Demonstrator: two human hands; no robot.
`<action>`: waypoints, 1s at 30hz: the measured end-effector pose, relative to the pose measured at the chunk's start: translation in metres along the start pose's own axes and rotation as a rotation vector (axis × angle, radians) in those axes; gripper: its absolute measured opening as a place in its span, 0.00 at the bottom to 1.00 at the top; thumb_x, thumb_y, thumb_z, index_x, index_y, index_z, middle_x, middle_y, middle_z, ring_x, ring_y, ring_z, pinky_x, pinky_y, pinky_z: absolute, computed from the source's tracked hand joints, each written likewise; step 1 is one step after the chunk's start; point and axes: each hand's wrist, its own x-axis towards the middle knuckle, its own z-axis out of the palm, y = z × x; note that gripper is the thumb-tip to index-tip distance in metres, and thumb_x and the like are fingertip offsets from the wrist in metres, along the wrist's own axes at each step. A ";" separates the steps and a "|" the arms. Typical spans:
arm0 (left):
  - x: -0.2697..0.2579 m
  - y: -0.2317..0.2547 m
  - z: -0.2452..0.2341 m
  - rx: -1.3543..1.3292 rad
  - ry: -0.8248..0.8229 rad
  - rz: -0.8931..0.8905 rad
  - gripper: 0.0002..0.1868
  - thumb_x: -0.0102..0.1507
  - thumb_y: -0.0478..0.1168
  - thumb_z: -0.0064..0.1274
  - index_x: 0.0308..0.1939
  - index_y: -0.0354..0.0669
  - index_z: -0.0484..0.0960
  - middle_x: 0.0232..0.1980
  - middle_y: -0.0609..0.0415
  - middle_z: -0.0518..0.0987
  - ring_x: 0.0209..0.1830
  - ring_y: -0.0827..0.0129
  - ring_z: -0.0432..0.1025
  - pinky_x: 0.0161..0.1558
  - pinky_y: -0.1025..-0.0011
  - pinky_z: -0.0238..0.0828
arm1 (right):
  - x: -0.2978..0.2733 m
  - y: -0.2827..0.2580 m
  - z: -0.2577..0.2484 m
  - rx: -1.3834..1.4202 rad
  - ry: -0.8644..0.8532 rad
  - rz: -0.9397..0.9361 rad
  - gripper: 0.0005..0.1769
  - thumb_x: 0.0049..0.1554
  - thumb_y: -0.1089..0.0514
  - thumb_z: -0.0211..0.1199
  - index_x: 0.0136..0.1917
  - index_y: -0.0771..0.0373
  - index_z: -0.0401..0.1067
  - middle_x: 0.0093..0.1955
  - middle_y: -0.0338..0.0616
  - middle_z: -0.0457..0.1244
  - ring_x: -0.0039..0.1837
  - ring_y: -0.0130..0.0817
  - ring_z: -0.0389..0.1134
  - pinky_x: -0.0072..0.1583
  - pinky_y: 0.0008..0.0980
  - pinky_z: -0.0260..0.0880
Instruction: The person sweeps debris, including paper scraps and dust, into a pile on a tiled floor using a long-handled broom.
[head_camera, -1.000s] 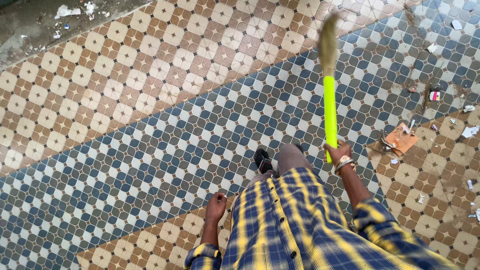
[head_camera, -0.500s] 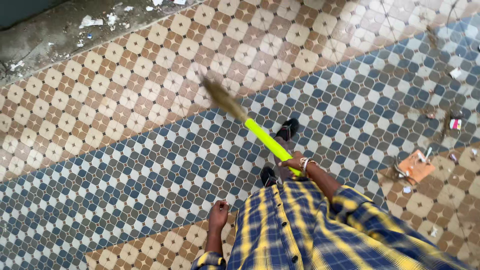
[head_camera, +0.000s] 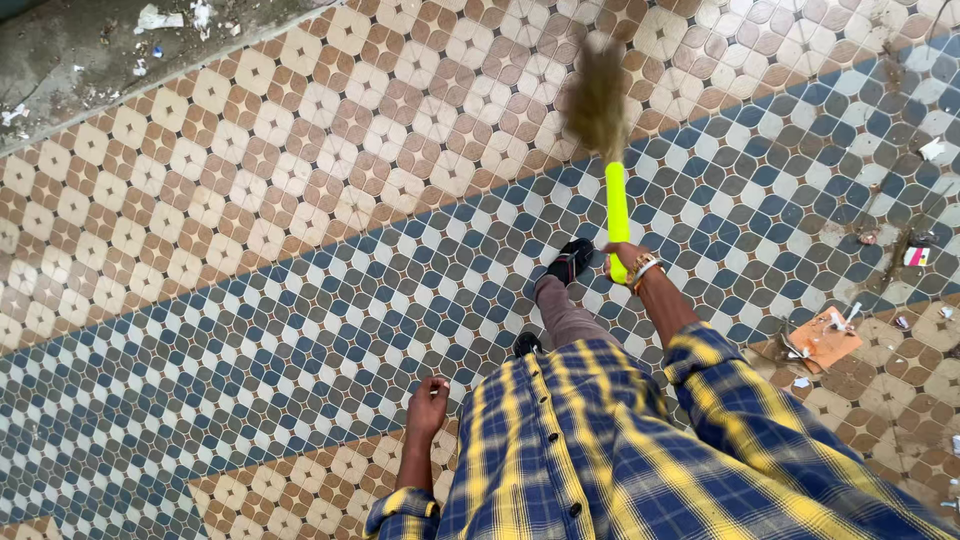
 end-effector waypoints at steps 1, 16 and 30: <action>0.000 0.005 0.000 -0.002 0.006 0.008 0.19 0.64 0.50 0.53 0.49 0.40 0.82 0.50 0.45 0.85 0.48 0.54 0.81 0.52 0.61 0.74 | 0.003 -0.007 0.003 -0.110 0.103 -0.030 0.09 0.54 0.65 0.64 0.43 0.69 0.66 0.31 0.44 0.61 0.29 0.34 0.63 0.32 0.33 0.68; 0.042 0.069 0.004 -0.058 -0.023 -0.030 0.19 0.65 0.49 0.50 0.53 0.40 0.81 0.49 0.42 0.85 0.48 0.52 0.80 0.51 0.60 0.74 | -0.008 0.005 0.117 -0.230 -0.410 0.113 0.10 0.53 0.64 0.65 0.48 0.70 0.70 0.32 0.40 0.64 0.30 0.27 0.65 0.31 0.28 0.68; 0.029 0.069 -0.023 0.025 0.060 -0.010 0.19 0.62 0.50 0.55 0.50 0.42 0.83 0.50 0.46 0.85 0.52 0.55 0.79 0.53 0.62 0.73 | 0.033 -0.123 0.026 0.409 -0.252 0.015 0.17 0.54 0.63 0.61 0.54 0.62 0.59 0.33 0.39 0.59 0.30 0.25 0.63 0.31 0.22 0.67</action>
